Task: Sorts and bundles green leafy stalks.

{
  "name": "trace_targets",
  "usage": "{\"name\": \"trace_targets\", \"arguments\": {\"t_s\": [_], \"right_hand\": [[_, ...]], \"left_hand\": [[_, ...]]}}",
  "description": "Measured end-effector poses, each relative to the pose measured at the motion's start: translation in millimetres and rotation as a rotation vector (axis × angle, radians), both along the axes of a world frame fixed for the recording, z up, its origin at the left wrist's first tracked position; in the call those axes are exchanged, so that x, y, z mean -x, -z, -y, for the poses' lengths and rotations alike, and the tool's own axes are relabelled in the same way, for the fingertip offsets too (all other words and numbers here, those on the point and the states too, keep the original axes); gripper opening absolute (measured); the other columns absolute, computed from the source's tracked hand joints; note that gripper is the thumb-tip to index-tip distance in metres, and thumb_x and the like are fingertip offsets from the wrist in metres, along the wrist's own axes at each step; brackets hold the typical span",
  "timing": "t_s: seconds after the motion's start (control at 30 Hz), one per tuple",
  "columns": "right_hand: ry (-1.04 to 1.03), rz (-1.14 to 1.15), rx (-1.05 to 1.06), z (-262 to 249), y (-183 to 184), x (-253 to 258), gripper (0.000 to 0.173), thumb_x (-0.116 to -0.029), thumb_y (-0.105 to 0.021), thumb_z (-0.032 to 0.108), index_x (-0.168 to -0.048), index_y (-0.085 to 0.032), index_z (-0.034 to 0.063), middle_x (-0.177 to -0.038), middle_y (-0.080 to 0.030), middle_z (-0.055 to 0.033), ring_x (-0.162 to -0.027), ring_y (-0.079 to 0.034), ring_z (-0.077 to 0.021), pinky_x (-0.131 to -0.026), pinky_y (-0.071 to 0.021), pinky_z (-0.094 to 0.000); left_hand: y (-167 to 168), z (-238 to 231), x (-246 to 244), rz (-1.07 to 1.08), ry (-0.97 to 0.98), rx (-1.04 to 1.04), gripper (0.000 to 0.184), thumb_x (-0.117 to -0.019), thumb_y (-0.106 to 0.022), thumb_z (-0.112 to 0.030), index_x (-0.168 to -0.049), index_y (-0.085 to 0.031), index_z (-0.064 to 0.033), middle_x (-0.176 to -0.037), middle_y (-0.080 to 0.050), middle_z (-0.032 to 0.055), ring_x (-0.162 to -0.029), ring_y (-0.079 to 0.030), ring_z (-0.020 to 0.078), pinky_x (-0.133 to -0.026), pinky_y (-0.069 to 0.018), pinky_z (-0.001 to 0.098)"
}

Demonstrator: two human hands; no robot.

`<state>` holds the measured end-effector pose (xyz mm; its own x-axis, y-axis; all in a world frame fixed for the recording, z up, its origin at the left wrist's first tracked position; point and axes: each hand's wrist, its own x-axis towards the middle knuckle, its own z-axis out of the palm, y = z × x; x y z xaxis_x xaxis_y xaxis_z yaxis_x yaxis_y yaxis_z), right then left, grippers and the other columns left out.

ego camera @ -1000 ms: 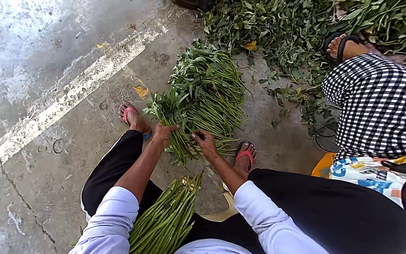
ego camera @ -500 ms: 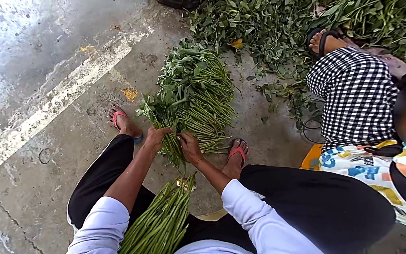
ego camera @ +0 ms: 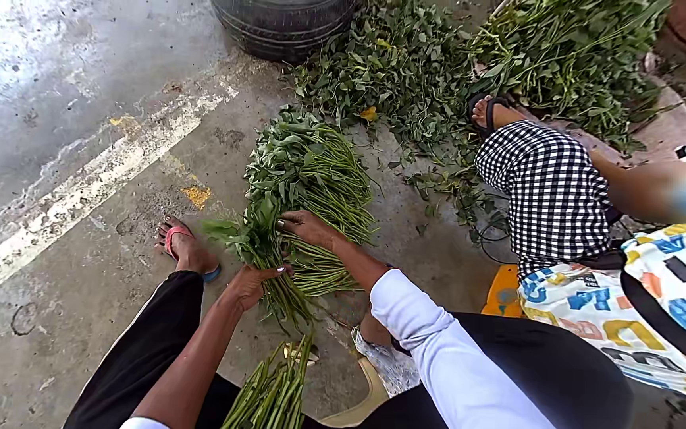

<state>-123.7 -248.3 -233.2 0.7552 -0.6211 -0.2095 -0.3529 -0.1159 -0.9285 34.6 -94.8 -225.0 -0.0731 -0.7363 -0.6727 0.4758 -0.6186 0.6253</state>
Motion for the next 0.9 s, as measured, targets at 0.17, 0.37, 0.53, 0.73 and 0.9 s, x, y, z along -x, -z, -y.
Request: {"name": "trace_targets", "arguments": {"t_s": [0.17,0.37,0.53,0.73,0.9], "right_hand": [[0.472,-0.375,0.279,92.1,18.4,43.0,0.027,-0.1052,-0.053,0.011,-0.124,-0.069,-0.0007,-0.128,-0.066,-0.0231,-0.124,-0.061,-0.0375,-0.108,-0.0466,-0.0534],[0.536,-0.575,0.339,152.6,52.2,66.1,0.04,-0.1068,-0.052,0.019,-0.141,-0.058,-0.0013,-0.148,-0.053,-0.0246,-0.14,-0.048,-0.0424,-0.113,-0.0397,-0.0593],[0.368,-0.655,0.292,170.3,63.7,54.5,0.06,-0.1099,-0.046,0.023,-0.163,-0.025,0.003,-0.166,-0.03,-0.0213,-0.156,-0.02,-0.0419,-0.12,-0.0238,-0.0663],[0.24,-0.687,0.48,158.9,76.3,52.2,0.039,-0.0999,-0.059,0.007,-0.138,-0.063,0.0032,-0.138,-0.058,-0.0264,-0.127,-0.057,-0.0451,-0.105,-0.0406,-0.0673],[0.257,-0.566,0.557,141.0,66.0,48.2,0.03,-0.0962,-0.065,0.005,-0.125,-0.069,-0.0013,-0.128,-0.065,-0.0246,-0.125,-0.058,-0.0428,-0.105,-0.0386,-0.0649]], "left_hand": [[-4.1,2.9,-0.4,0.031,-0.189,0.031,0.032,-0.0963,-0.056,0.011,-0.127,-0.057,0.0053,-0.1,-0.074,0.0182,-0.093,-0.074,0.0286,-0.087,-0.0611,0.0428],[-12.3,6.5,5.7,0.038,-0.235,0.004,0.03,-0.0953,-0.057,0.013,-0.125,-0.06,0.0067,-0.098,-0.074,0.0183,-0.091,-0.074,0.0278,-0.086,-0.0611,0.0409],[-15.2,5.3,11.0,0.056,-0.214,-0.003,0.032,-0.0935,-0.059,0.013,-0.125,-0.06,0.0072,-0.102,-0.074,0.0193,-0.093,-0.074,0.0289,-0.088,-0.0613,0.0414],[-13.5,5.9,11.5,0.045,-0.238,-0.003,0.032,-0.0925,-0.06,0.014,-0.124,-0.06,0.008,-0.102,-0.074,0.0207,-0.093,-0.074,0.0305,-0.087,-0.0616,0.0423],[-18.1,8.3,11.4,0.066,-0.259,0.015,0.03,-0.0935,-0.059,0.014,-0.123,-0.06,0.0081,-0.1,-0.074,0.0188,-0.09,-0.074,0.0289,-0.086,-0.0621,0.0423]]}}
